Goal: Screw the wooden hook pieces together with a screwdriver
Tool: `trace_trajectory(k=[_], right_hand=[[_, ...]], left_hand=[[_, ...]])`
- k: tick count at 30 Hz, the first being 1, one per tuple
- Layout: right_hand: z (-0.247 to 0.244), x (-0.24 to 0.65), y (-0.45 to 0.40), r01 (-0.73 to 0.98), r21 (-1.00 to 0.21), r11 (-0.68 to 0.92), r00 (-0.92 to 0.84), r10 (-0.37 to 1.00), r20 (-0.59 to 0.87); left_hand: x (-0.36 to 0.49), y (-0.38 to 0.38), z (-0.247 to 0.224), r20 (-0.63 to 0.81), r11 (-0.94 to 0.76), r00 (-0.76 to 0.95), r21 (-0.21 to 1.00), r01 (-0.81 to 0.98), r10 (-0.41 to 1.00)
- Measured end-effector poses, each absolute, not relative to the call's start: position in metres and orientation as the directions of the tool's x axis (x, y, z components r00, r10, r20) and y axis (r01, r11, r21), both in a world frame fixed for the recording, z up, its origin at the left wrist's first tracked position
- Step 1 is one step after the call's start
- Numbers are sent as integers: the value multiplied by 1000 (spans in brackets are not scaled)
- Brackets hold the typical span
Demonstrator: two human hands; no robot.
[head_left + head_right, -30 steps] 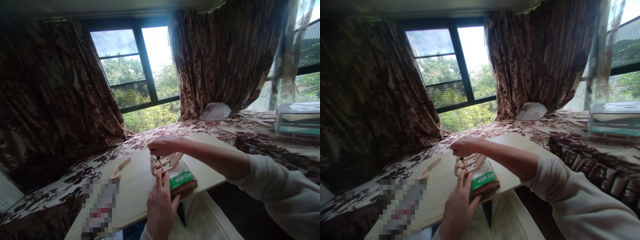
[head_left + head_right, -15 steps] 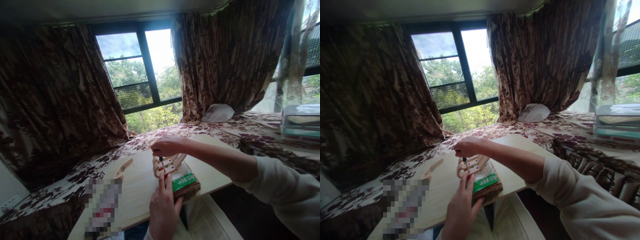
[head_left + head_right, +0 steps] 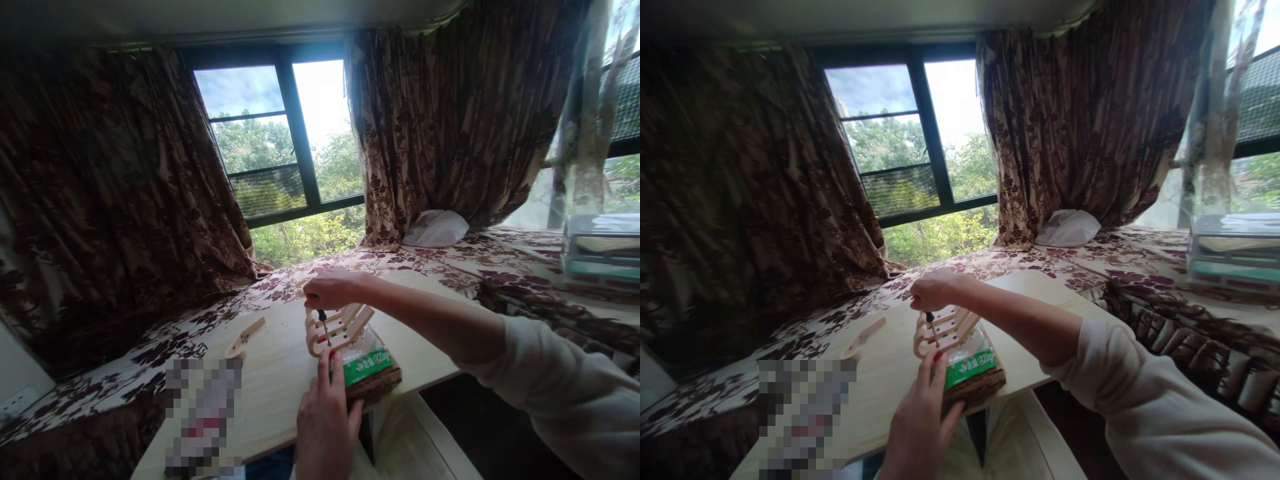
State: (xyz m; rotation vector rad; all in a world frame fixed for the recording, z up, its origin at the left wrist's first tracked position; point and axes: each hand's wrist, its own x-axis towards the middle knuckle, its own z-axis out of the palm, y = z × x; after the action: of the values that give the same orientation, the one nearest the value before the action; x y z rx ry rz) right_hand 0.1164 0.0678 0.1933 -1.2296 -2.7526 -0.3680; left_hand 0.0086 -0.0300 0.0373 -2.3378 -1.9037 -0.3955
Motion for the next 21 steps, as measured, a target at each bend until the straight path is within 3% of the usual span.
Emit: trace_trajectory(k=[5,10,15,21], right_hand=[[191,120,60,645,222,732,-765,620,177],[177,111,74,769,153,621,-639,731,239],[184,113,85,800,132,586,-600,779,180],[198,123,73,664,137,735,-748,652,124]], left_hand=[[9,-30,37,283,-218,189,74,973,940],[8,-28,36,295,-223,191,77,972,936],[7,-30,36,267,-220,188,92,971,945],[8,-30,37,255,-205,176,93,974,951]])
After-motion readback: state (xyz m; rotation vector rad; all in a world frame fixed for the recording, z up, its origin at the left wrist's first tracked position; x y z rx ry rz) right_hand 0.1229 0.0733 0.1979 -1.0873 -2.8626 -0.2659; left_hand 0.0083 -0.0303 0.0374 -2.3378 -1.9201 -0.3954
